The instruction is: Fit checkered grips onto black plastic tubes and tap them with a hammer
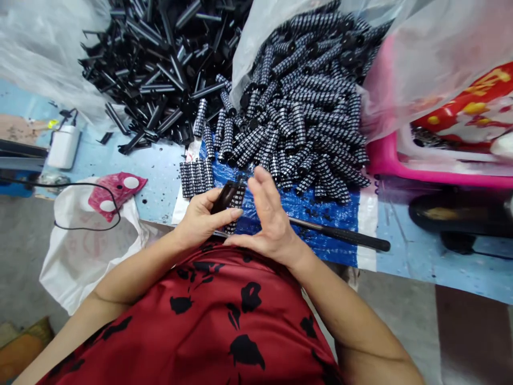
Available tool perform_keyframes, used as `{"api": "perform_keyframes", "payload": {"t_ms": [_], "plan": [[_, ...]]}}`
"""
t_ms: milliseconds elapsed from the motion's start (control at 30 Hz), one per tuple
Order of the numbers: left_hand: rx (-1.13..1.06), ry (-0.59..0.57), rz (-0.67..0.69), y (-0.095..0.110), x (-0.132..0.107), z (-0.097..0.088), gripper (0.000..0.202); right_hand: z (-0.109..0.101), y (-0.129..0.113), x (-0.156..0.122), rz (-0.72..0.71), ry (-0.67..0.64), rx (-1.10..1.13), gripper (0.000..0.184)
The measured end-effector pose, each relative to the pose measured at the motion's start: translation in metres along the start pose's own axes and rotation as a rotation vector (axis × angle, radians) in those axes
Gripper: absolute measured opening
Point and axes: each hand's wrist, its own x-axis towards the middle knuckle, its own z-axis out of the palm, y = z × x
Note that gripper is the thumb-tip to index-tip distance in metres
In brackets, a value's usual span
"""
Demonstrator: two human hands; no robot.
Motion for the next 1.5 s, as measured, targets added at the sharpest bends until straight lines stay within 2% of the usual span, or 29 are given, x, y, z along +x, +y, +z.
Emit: {"api": "perform_keyframes", "payload": {"t_ms": [100, 233, 367, 500, 667, 733, 900, 967, 1067, 1233, 1367, 1500], "plan": [[-0.029, -0.01, -0.017, 0.002, -0.003, 0.001, 0.047, -0.006, 0.001, -0.003, -0.137, -0.018, -0.198, 0.111], [-0.022, 0.101, -0.015, -0.002, -0.002, 0.008, 0.064, -0.005, -0.011, -0.002, -0.168, 0.086, -0.2, 0.113], [-0.002, 0.14, 0.071, -0.009, -0.004, 0.015, 0.06, 0.002, -0.017, -0.005, -0.209, 0.123, -0.235, 0.112], [-0.137, 0.113, 0.015, -0.015, -0.006, 0.019, 0.059, 0.006, -0.013, -0.006, -0.169, 0.116, -0.35, 0.107], [-0.318, 0.075, -0.1, -0.023, -0.008, 0.015, 0.059, 0.005, -0.012, -0.01, -0.199, 0.085, -0.211, 0.108], [-0.336, 0.081, -0.107, -0.026, -0.009, 0.01, 0.057, 0.004, -0.013, -0.013, -0.107, 0.017, -0.136, 0.112], [-0.358, 0.165, -0.118, -0.034, -0.016, -0.002, 0.056, 0.009, -0.016, -0.007, 0.479, -0.09, 0.345, 0.105], [-0.387, 0.125, -0.145, -0.036, -0.018, -0.003, 0.061, 0.013, -0.015, 0.0, 0.6, -0.189, 0.462, 0.099], [-0.396, 0.05, -0.195, -0.038, -0.019, -0.005, 0.073, 0.018, -0.011, 0.007, 0.603, -0.305, 0.434, 0.088], [-0.436, -0.007, -0.288, -0.037, -0.019, -0.008, 0.074, 0.018, -0.012, 0.006, 0.51, -0.259, 0.201, 0.079], [-0.415, 0.01, -0.247, -0.039, -0.016, -0.005, 0.069, 0.017, -0.01, 0.008, 0.472, -0.277, 0.176, 0.073], [-0.381, 0.007, -0.205, -0.043, -0.015, -0.003, 0.062, 0.018, -0.005, 0.008, 0.505, -0.275, 0.162, 0.071]]}}
